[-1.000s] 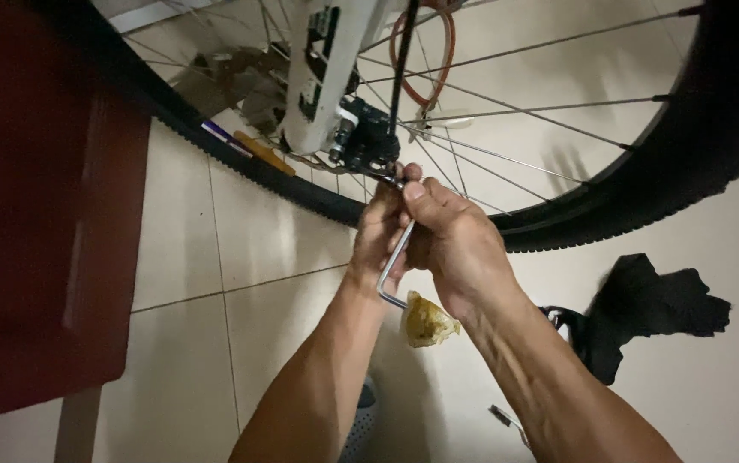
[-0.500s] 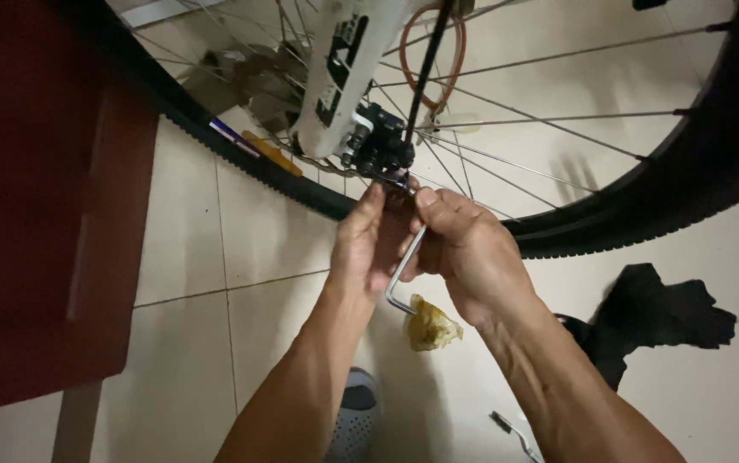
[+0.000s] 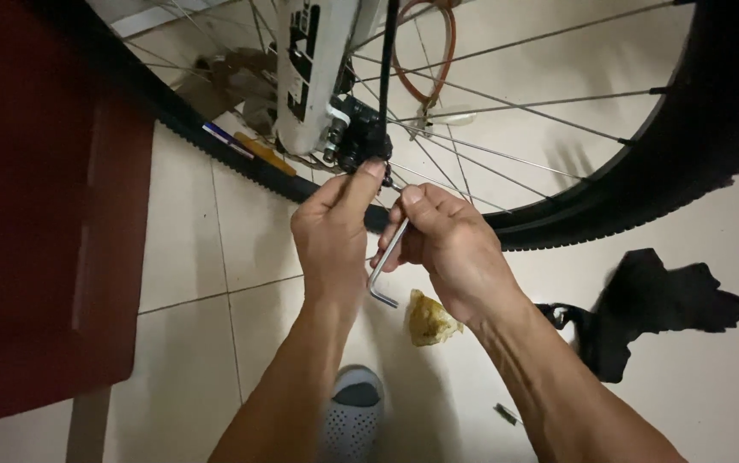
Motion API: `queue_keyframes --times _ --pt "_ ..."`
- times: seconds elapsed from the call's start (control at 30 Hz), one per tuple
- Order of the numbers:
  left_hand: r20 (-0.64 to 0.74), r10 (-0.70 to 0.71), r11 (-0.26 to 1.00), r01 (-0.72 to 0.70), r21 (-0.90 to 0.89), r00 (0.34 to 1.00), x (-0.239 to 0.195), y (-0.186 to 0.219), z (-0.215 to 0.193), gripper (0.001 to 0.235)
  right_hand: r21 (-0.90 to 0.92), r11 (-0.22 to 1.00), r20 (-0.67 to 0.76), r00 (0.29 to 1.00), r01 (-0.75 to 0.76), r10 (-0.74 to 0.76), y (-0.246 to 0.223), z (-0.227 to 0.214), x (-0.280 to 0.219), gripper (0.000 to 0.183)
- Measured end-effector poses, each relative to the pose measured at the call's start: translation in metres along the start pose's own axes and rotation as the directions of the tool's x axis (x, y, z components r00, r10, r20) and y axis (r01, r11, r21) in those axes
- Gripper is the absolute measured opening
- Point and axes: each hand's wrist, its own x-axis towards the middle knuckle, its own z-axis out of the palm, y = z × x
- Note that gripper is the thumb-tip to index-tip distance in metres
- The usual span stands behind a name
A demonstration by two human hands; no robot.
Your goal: The person uses an Allen key to tighten the bolts on the front brake caliper of a bicycle. They then spin the wheel to test the brake alignment and continue making adjustments to the caliper.
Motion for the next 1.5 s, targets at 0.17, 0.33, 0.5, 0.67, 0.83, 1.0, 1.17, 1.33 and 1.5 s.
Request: queue_keyframes --times 0.17,0.33,0.5,0.67,0.83,1.0,1.17,1.33,1.5 --pt "-0.026 -0.032 0.991 0.035 0.129 0.999 -0.005 0.014 0.003 0.032 0.005 0.996 -0.02 0.996 0.084 -0.084 0.01 -0.007 -0.001 0.024" --pt "-0.028 -0.028 0.995 0.031 0.091 0.999 -0.001 0.01 0.0 0.027 -0.243 0.953 -0.094 0.973 0.184 -0.212 0.014 -0.001 -0.012 0.025" --pt "-0.018 -0.052 0.999 0.052 0.003 0.998 0.0 0.009 0.005 0.029 -0.348 0.904 -0.109 0.948 0.246 -0.3 0.01 0.002 -0.011 0.025" --pt "-0.015 -0.03 0.999 0.03 0.017 0.999 -0.003 0.008 0.009 0.029 -0.448 0.829 -0.092 0.905 0.334 -0.415 0.016 -0.001 -0.009 0.023" --pt "0.002 0.005 0.996 -0.005 0.089 1.0 0.0 0.006 0.007 0.035 -0.765 0.479 0.033 0.77 0.43 -0.637 0.022 -0.016 -0.004 0.013" --pt "0.016 0.052 0.994 -0.053 0.101 0.999 -0.005 0.007 0.01 0.035 -0.765 0.322 0.136 0.628 0.558 -0.766 0.026 -0.016 0.0 0.009" --pt "0.039 0.049 0.992 -0.053 0.114 0.998 0.005 -0.002 0.005 0.034 -0.835 0.032 0.279 0.475 0.549 -0.835 0.033 -0.027 0.013 0.008" --pt "0.119 0.098 0.967 -0.123 0.224 0.988 0.003 0.002 0.007 0.042 -0.774 0.279 0.172 0.612 0.569 -0.772 0.026 -0.02 0.007 0.008" --pt "0.075 0.019 0.995 -0.027 0.098 0.997 0.0 0.008 0.009 0.035 -0.696 0.43 0.076 0.654 0.576 -0.753 0.024 -0.013 0.003 0.007"
